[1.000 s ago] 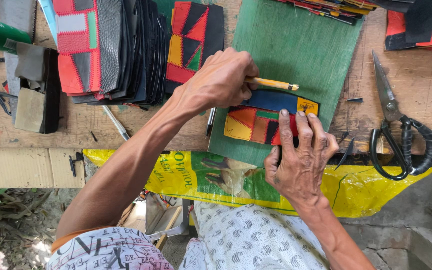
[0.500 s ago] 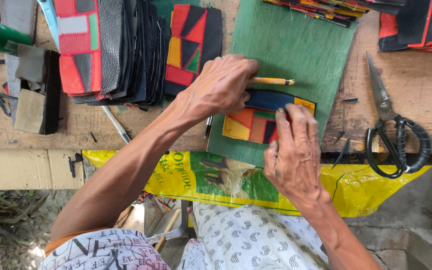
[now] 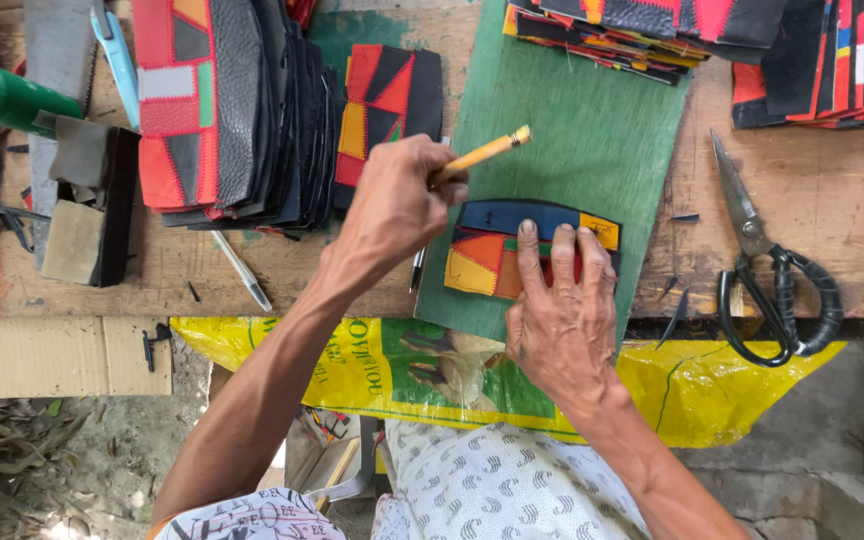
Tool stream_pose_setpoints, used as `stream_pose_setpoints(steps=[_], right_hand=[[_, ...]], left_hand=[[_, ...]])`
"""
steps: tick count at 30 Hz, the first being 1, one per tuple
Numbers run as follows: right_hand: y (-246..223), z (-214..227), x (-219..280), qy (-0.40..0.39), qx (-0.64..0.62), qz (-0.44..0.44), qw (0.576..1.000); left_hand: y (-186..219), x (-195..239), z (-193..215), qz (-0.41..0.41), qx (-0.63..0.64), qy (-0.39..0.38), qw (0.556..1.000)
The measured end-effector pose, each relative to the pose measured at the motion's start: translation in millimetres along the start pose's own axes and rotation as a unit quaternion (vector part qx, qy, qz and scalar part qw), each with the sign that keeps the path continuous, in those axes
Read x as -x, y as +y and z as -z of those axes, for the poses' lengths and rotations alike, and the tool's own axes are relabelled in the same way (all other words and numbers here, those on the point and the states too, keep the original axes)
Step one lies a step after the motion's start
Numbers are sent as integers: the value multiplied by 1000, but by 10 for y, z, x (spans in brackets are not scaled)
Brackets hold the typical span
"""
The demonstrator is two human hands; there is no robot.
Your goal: The person uses a pencil and a small metal template to mark geometric patterns on colorful fabric pieces. They then use scissors to trim the edges of the marked fabric, creating small pouches with a patchwork design. The finished pouches are stacked on the table.
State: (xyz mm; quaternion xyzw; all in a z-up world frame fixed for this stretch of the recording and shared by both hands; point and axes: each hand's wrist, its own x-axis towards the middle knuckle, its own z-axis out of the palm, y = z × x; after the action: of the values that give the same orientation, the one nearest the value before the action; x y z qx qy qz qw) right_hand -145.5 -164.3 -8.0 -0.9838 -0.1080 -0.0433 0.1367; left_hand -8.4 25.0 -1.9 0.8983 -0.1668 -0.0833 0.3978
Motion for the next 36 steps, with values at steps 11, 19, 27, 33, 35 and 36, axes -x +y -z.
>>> stream_pose_setpoints(steps=[11, 19, 27, 33, 35, 36], right_hand=[[-6, -11, -44, -10, -22, -13, 1000], [-9, -25, -59, 10, -32, -14, 999], [19, -120, -32, -3, -28, -3, 1000], [41, -202, 18, -9, -37, -6, 999], [49, -245, 42, -10, -43, -5, 999], [51, -265, 58, -6, -46, -4, 999]], left_hand=[[134, -44, -73, -51, -31, -2, 998], [670, -419, -389, -77, 203, -3, 976], [812, -585, -941, -210, 110, -192, 952], [910, -604, -1005, -168, 55, -238, 955], [943, -605, -999, -164, 26, -249, 954], [953, -596, -993, -162, 16, -251, 954]])
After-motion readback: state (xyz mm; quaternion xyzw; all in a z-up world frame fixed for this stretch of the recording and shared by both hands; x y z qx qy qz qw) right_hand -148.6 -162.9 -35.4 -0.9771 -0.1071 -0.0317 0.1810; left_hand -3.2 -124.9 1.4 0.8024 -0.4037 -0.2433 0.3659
